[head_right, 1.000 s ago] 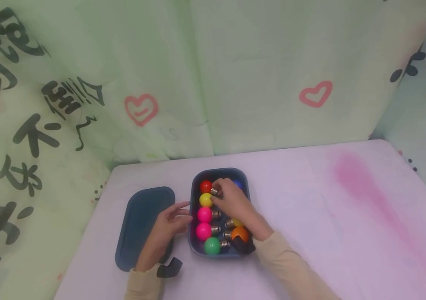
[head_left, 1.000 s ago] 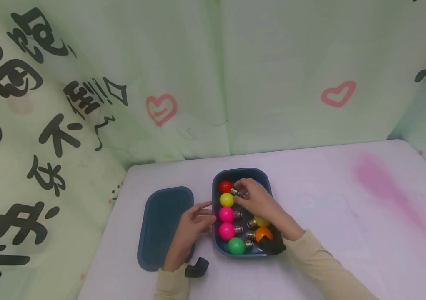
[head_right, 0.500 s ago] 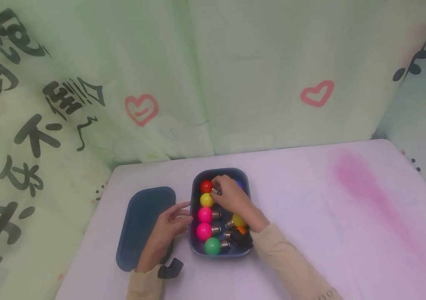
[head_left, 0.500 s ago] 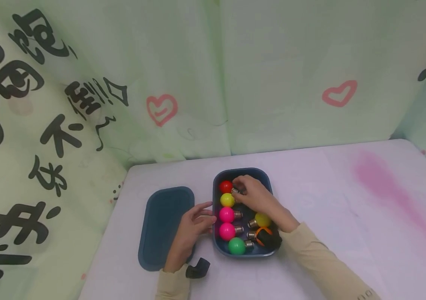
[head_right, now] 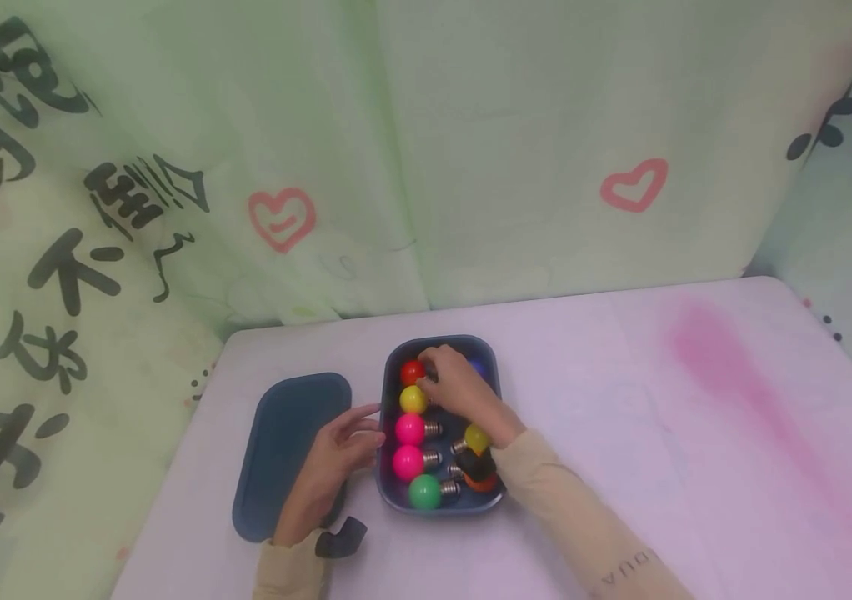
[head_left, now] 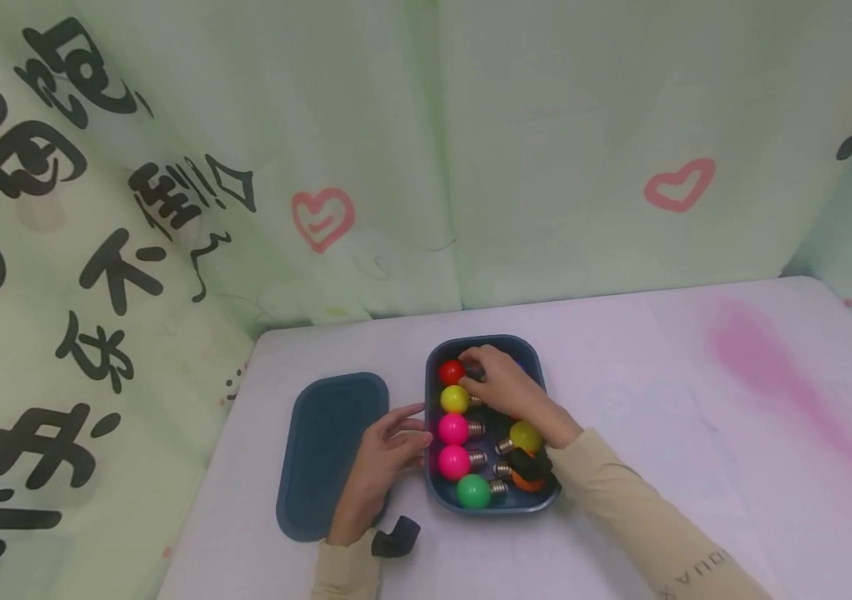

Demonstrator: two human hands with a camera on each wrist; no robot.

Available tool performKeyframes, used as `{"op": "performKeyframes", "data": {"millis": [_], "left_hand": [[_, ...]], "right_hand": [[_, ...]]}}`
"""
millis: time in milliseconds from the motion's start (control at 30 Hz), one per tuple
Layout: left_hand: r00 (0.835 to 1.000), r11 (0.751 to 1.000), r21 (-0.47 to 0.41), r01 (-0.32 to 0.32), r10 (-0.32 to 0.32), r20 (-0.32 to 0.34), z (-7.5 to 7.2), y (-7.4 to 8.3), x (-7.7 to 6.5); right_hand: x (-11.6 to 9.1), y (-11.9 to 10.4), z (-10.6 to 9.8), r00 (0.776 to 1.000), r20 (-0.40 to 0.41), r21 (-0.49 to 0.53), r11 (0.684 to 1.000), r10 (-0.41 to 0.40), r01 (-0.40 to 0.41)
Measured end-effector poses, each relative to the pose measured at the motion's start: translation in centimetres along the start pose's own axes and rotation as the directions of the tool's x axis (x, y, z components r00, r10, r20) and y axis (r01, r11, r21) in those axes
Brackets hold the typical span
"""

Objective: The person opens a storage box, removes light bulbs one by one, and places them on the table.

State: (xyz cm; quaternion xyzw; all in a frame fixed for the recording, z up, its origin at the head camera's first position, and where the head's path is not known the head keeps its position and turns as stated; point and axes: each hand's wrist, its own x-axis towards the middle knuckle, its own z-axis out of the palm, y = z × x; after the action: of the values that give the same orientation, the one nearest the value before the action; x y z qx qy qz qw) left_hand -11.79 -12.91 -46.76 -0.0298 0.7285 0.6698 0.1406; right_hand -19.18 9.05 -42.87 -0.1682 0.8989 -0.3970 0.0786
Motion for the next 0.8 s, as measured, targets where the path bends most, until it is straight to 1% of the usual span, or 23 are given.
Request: {"op": "performKeyframes", "data": {"millis": [467,633,800], "left_hand": [[1.000,1.000,-0.009,-0.017,0.017,0.009,0.1,0.1,0.1],[1.000,1.000,-0.004,-0.009,0.009,0.000,0.0,-0.1,0.1],[1.000,1.000,0.006,-0.007,0.007,0.001,-0.1,-0.3,0.1]], "right_hand": [[2.1,0.7,0.7,0.999,0.041,-0.041,0.999,0.028,-0.026],[2.4,0.8,0.9,0.997,0.058,-0.055,0.998,0.040,-0.037],[2.5,0.9,1.1,0.996,0.062,-0.042,0.998,0.056,-0.054]]}}
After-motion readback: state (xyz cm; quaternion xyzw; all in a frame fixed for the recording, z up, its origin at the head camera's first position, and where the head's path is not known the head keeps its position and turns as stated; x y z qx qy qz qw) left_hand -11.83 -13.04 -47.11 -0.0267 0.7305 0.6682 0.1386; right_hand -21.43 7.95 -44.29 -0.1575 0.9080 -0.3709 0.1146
